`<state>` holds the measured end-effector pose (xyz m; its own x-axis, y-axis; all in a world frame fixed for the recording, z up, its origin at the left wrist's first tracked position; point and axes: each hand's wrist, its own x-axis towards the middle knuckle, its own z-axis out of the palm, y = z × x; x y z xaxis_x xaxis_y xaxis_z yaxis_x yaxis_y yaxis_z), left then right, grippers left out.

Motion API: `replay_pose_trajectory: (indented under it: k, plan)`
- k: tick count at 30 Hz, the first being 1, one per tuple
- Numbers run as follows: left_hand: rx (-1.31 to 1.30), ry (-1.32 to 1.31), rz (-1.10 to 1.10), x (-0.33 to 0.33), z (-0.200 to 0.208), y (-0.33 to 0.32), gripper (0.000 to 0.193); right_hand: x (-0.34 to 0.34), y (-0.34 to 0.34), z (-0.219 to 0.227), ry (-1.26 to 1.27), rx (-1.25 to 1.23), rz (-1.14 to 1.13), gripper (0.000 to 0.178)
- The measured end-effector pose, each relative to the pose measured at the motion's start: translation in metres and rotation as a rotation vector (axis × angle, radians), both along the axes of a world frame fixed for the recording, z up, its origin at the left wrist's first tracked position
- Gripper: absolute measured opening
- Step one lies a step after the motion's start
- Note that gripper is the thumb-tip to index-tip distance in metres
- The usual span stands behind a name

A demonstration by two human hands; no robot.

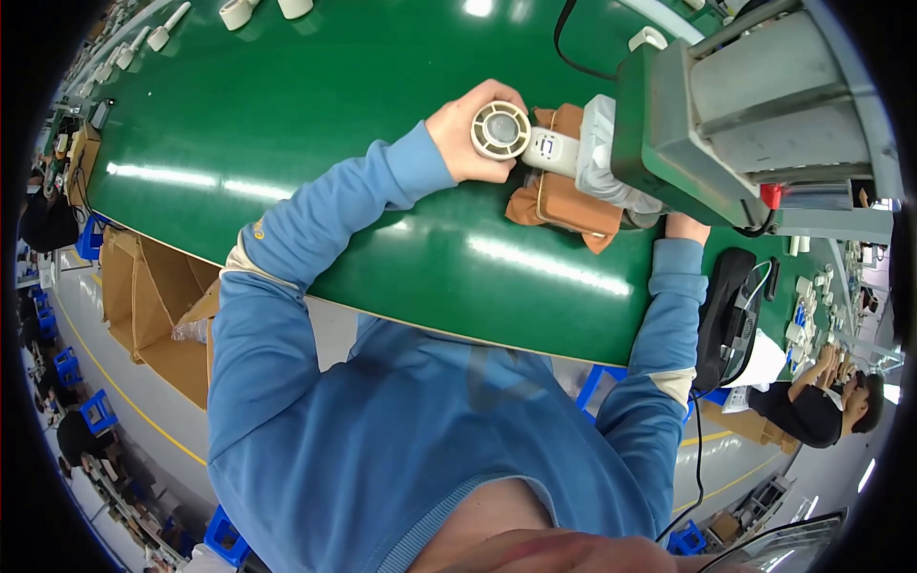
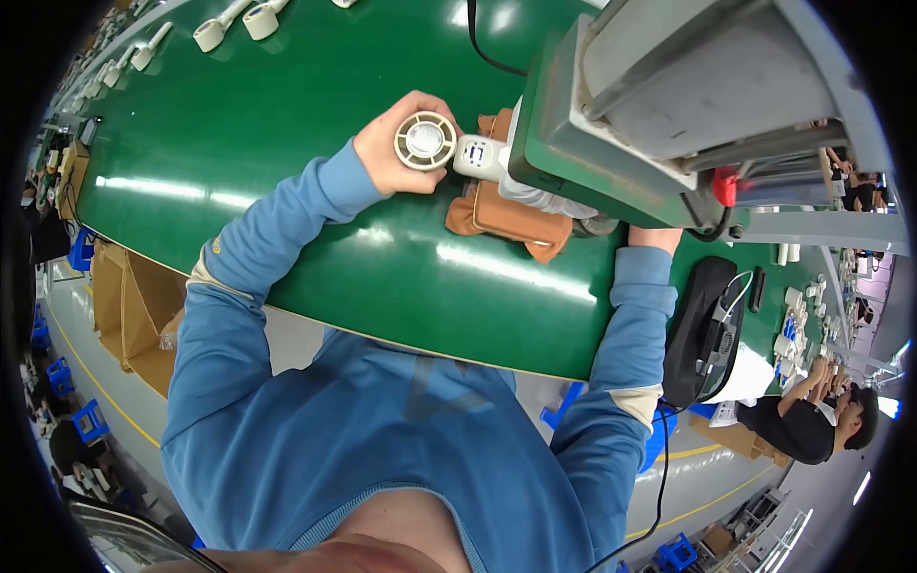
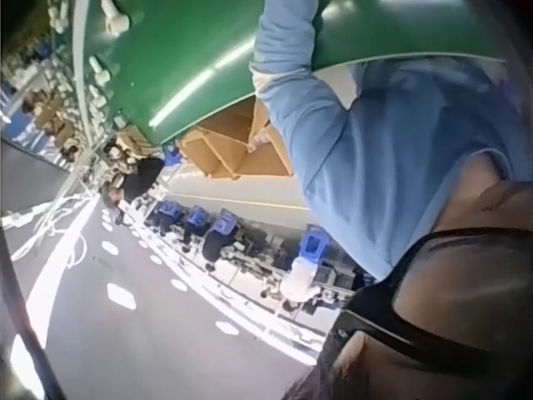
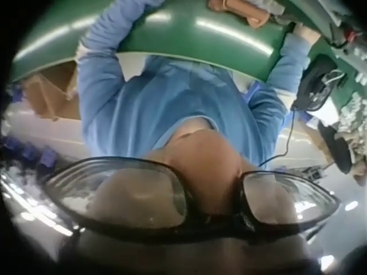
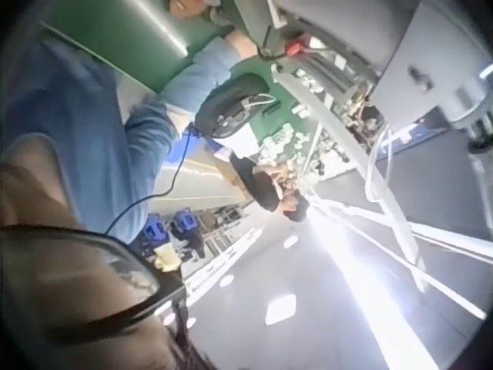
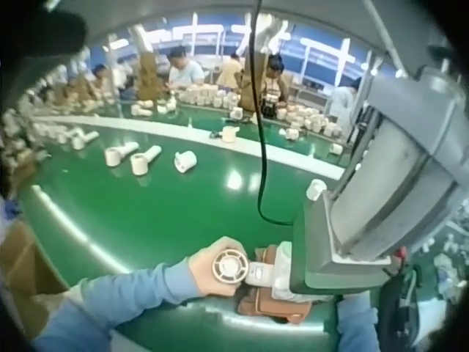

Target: The recorder is assembling small white plastic components using an industrial press machine on a factory line.

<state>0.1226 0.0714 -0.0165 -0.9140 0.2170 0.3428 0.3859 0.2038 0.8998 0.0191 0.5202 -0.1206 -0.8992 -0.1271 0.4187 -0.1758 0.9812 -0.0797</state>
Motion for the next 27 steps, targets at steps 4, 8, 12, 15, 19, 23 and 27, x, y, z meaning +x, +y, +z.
replay_pose_trajectory:
  k: [4, 8, 12, 15, 19, 23, 27]
  plan:
    - [0.071, -0.014, -0.038, 0.001, -0.015, 0.003, 0.055, 0.002, 0.008, -0.014, 0.069, 0.053, 0.095, 0.05]
    - [0.228, -0.008, -0.098, -0.006, -0.021, 0.001, 0.054, 0.021, -0.017, 0.0, 0.041, -0.285, 0.055, 0.051]
    - [0.131, -0.01, -0.249, -0.017, -0.019, -0.008, 0.049, 0.026, -0.017, 0.01, -0.026, -0.165, 0.041, 0.05]
    - [0.121, -0.132, -0.223, -0.05, -0.015, -0.023, 0.043, 0.029, -0.015, 0.014, -0.073, -0.075, 0.004, 0.049]
    - [0.151, -0.03, 0.241, -0.117, -0.038, -0.03, 0.05, 0.018, -0.003, -0.001, -0.058, 0.006, 0.012, 0.048]
    - [0.062, 0.062, 0.744, -0.185, -0.085, -0.037, 0.058, -0.012, 0.016, -0.009, 0.053, 0.095, 0.057, 0.047]
    - [-0.283, 0.005, 0.915, -0.198, -0.099, -0.043, 0.06, 0.002, -0.036, 0.008, -0.081, -0.321, -0.033, 0.045]
